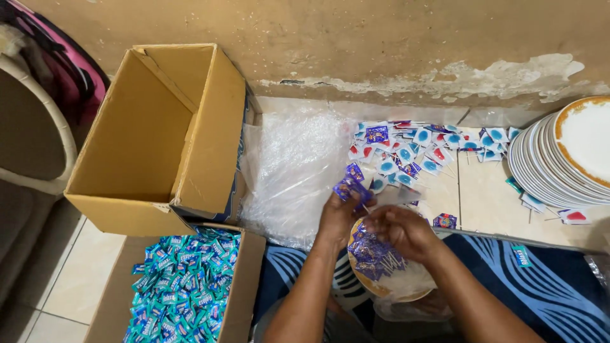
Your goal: The person sits on the floor and repeatedly picks up small blue-wrapped candies from a pile on the floor, then places them into a clear plastic bag held over a decorative plate. The person continues this process throughout the clip, filling the bag with candies.
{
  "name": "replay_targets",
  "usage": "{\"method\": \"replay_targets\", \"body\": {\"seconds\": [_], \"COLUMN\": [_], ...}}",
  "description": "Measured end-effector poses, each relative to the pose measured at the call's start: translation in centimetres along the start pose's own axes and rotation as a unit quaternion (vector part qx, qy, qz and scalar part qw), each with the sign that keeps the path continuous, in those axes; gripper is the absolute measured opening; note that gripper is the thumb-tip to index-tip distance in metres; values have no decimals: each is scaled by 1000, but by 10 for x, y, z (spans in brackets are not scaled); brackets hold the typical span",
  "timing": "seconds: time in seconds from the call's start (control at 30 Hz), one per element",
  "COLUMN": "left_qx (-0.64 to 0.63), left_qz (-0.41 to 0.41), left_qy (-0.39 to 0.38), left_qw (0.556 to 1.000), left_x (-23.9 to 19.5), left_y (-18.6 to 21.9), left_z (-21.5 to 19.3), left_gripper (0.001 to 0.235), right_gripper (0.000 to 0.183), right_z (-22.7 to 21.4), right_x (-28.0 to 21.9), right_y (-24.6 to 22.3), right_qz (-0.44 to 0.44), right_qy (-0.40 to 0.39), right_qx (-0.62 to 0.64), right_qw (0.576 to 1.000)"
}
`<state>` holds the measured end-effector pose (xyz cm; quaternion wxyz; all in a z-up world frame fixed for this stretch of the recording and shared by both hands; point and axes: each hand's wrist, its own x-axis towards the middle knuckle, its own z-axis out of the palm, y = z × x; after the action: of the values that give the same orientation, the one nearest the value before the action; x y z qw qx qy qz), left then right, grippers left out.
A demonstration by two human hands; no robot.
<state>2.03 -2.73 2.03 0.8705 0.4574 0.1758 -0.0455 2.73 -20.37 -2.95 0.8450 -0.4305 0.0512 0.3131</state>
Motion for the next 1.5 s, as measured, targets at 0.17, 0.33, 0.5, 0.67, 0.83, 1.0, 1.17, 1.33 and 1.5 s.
{"method": "replay_targets", "body": {"seconds": [0.17, 0.33, 0.5, 0.67, 0.83, 1.0, 1.17, 1.33, 1.5], "left_qx": [-12, -58, -123, -127, -112, -56, -18, -22, 25], "left_qz": [47, 55, -13, -30, -67, -77, -96, -78, 12], "left_qy": [92, 115, 120, 93, 73, 35, 12, -17, 11], "left_qw": [995, 990, 985, 987, 989, 995, 995, 997, 1000], "left_x": [12, 22, 25, 31, 20, 23, 7, 4, 14], "left_y": [22, 19, 22, 6, 11, 2, 5, 3, 2], "left_z": [-21, -30, -30, -34, -30, -26, -14, -13, -19], "left_gripper": [21, 29, 18, 15, 13, 12, 10, 13, 24], "right_gripper": [17, 38, 74, 55, 22, 19, 25, 32, 26], "right_z": [-31, -58, -24, -73, -80, -71, 18, 43, 61], "right_x": [89, 166, 170, 191, 169, 92, 18, 15, 24], "right_y": [-11, 30, 29, 53, 14, -50, -77, -73, -79], "right_qz": [-99, -64, -60, -42, 12, -265, -318, -383, -341], "right_qy": [170, 131, 53, 68, 256, 264, 140, 0, -15], "right_qx": [-396, -727, -868, -898, -817, -498, -492, -522, -513], "right_qw": [897, 671, 490, 433, 516, 782, 798, 762, 788]}}
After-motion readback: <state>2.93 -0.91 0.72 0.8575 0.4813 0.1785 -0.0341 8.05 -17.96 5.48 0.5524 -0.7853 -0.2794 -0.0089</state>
